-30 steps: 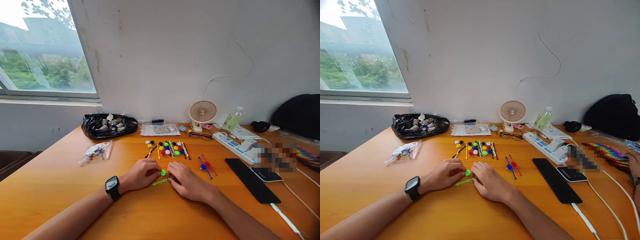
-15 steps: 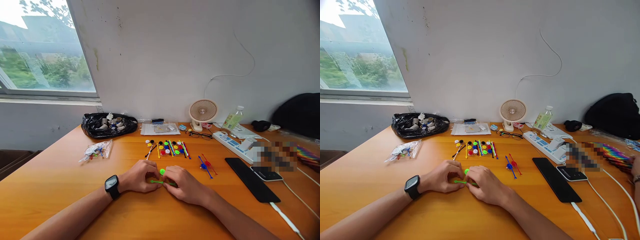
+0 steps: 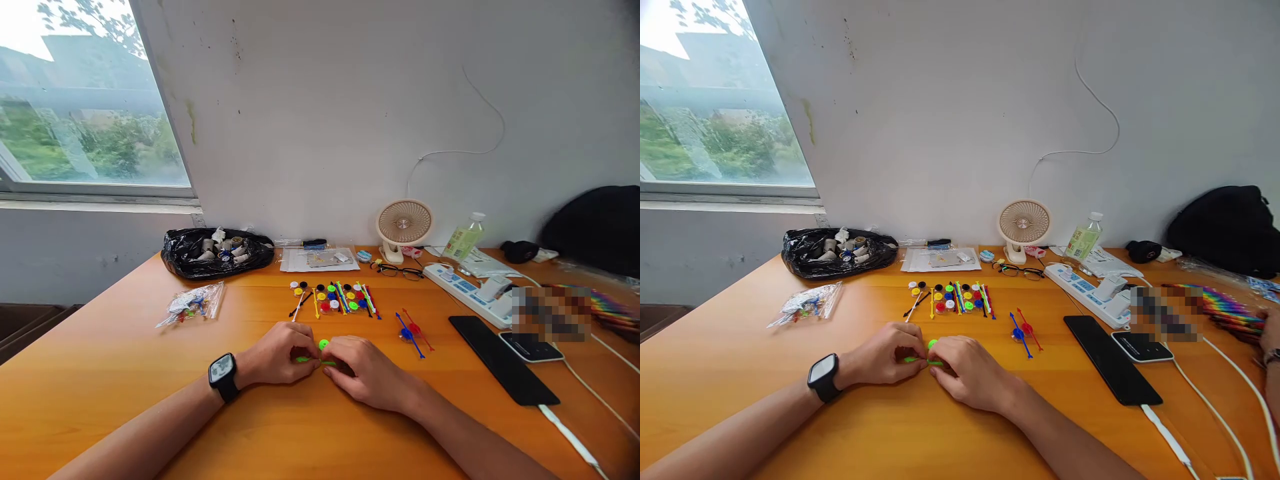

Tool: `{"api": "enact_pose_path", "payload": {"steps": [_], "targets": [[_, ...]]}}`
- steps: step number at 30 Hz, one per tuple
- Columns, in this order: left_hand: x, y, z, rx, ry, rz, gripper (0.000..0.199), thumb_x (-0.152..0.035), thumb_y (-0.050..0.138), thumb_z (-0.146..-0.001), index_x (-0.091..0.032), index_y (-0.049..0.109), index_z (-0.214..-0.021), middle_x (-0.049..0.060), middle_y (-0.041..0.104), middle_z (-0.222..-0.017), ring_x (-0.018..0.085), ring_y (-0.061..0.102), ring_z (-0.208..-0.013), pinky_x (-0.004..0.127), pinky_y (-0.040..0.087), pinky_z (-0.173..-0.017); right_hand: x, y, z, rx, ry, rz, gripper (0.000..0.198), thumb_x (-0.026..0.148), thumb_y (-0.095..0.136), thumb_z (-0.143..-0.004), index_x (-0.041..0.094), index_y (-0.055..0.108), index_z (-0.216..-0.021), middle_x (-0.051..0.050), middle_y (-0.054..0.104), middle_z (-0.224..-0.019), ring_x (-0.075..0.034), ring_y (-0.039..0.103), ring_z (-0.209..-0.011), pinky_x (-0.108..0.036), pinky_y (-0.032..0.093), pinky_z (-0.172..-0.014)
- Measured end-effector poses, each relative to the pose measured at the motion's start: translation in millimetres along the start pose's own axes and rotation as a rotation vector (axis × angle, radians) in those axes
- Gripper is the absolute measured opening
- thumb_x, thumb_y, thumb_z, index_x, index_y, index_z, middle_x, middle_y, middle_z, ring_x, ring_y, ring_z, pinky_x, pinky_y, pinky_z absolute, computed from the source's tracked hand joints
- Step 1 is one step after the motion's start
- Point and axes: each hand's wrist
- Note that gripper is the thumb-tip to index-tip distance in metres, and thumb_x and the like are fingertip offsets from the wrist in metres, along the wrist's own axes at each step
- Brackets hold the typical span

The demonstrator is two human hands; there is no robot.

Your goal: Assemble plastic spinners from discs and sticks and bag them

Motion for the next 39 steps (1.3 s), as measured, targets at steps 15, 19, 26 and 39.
{"api": "enact_pose_path", "payload": {"steps": [15, 19, 26, 39], "targets": [[-4, -1, 0, 0.018, 0.018, -0.050, 0.020, -0.018, 0.068, -0.085, -0.023, 0.081, -0.098, 0.005, 0.076, -0.091, 0.016, 0.069, -0.077, 0.026, 0.051, -0.071, -2, 3, 1, 0.028, -0.004, -0.031, 0.010, 0.021, 0.057, -0.101, 0.022, 0.067, -0.099, -0.003, 0.072, -0.093, -0.018, 0.062, -0.081, -0.027, 0.040, -0.072], [-4, 2, 0, 0.012, 0.034, -0.033, 0.020, -0.015, 0.067, -0.082, -0.022, 0.081, -0.094, 0.004, 0.075, -0.088, 0.015, 0.068, -0.073, 0.025, 0.051, -0.069, -3, 4, 1, 0.027, -0.032, -0.021, 0.012, 0.019, 0.057, -0.101, 0.022, 0.068, -0.098, -0.003, 0.072, -0.093, -0.018, 0.062, -0.083, -0.027, 0.039, -0.073], [-5, 1, -1, -0.119, 0.078, 0.000, 0.014, -0.015, 0.068, -0.081, -0.020, 0.079, -0.089, 0.005, 0.075, -0.085, 0.016, 0.068, -0.075, 0.025, 0.052, -0.071, 0, -5, 2, -0.029, 0.026, 0.017, 0.007, 0.024, 0.061, -0.101, 0.022, 0.068, -0.102, -0.001, 0.065, -0.090, -0.017, 0.057, -0.079, -0.027, 0.040, -0.072], [4, -1, -2, -0.227, -0.012, -0.076, 0.014, -0.021, 0.064, -0.097, -0.021, 0.077, -0.101, 0.004, 0.077, -0.092, 0.015, 0.069, -0.083, 0.026, 0.053, -0.078, -16, -5, -2, -0.166, 0.081, -0.157, 0.015, 0.016, 0.052, -0.104, 0.022, 0.066, -0.102, -0.003, 0.069, -0.097, -0.018, 0.062, -0.088, -0.029, 0.046, -0.079]]}}
Point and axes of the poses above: each hand's wrist, its own z-axis away from the middle knuckle, its own y-axis out of the palm, x = y × z
